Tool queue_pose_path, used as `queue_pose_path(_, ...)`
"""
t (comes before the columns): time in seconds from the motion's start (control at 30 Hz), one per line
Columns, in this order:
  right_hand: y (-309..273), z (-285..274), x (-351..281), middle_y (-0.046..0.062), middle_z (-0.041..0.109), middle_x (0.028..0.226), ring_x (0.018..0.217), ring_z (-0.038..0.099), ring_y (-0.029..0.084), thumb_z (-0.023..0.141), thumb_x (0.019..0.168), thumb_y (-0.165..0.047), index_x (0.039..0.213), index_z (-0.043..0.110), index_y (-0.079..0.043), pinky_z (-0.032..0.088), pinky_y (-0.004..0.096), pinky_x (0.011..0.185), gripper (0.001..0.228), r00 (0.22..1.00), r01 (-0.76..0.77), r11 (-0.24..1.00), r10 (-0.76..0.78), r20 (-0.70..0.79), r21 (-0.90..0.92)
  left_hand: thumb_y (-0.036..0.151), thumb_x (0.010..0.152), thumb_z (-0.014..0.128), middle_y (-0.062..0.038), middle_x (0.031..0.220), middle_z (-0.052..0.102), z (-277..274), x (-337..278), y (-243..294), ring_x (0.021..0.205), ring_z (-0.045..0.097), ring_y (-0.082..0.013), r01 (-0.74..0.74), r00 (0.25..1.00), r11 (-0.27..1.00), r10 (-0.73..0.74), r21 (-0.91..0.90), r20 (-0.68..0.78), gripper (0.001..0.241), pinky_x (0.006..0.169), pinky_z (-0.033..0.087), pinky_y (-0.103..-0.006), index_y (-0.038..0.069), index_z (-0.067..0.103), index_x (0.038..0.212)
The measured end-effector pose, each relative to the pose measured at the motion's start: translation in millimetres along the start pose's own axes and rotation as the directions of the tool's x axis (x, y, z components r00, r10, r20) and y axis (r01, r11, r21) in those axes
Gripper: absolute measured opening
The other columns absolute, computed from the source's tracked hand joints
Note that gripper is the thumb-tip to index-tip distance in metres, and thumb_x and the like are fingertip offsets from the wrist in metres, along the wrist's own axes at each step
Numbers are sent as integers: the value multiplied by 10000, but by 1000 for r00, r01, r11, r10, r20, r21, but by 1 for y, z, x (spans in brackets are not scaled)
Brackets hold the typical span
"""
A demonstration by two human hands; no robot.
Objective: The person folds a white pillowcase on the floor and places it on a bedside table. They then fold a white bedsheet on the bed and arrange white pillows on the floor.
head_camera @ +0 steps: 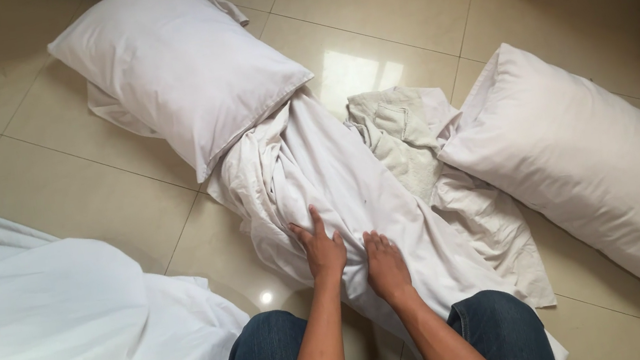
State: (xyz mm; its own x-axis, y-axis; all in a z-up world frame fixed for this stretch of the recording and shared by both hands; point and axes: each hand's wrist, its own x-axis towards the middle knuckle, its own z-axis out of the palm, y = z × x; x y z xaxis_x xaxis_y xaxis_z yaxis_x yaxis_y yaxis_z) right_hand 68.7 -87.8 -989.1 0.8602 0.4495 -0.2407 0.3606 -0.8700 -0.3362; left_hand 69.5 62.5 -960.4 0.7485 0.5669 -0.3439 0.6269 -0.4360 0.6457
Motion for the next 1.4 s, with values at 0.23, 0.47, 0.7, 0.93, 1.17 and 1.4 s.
queue_pose_path(0.23,11,4,-3,163,572,1489,1397,512,335,450,898,69,1466,490,-39,394,417,1153,580,1000,8,993,-9,6,119,-112,854,557,-353,1592,281,16,8,-9,1375,492,-446,40,998,998,-38,-51,44,1014,1091,481,-410,183,46,1679)
queue_pose_path(0.47,-15,-26,-10,260,511,1487,1348,467,385,709,796,-220,1457,437,50,383,475,1081,763,997,77,993,-76,-12,85,3,891,620,-290,1234,662,-4,-3,10,1160,656,-417,40,984,993,-59,113,168,842,976,548,-456,6,190,1616)
queue_pose_path(0.7,2,11,-1,202,639,1379,1284,603,359,463,942,2,1345,599,-27,493,452,1045,427,995,49,984,-32,-98,169,-25,815,686,-291,1164,681,-11,-7,5,1126,661,-431,-56,986,991,36,118,161,860,937,555,-475,-43,275,1570)
queue_pose_path(0.93,-67,-84,-21,216,710,1220,1146,658,391,463,953,-78,1374,617,-94,504,475,994,448,995,-85,931,63,74,356,32,842,699,-288,1154,685,-21,-18,19,1119,662,-437,-49,991,996,40,71,129,819,936,550,-480,-21,312,1562)
queue_pose_path(1.17,2,4,-7,260,458,1501,1423,396,375,529,832,-56,1444,450,67,323,440,1148,629,993,89,996,-87,-79,24,83,834,715,-258,1149,696,-15,-24,34,1127,661,-431,-70,983,997,64,27,173,468,944,557,-486,36,650,1295)
queue_pose_path(1.4,-3,-4,-10,220,673,1313,1207,622,395,489,947,-63,1352,617,-61,468,485,1044,425,993,-116,958,115,18,262,55,854,707,-293,1071,711,-3,-23,17,1051,691,-444,-201,975,972,187,125,119,559,896,575,-493,-86,551,1372)
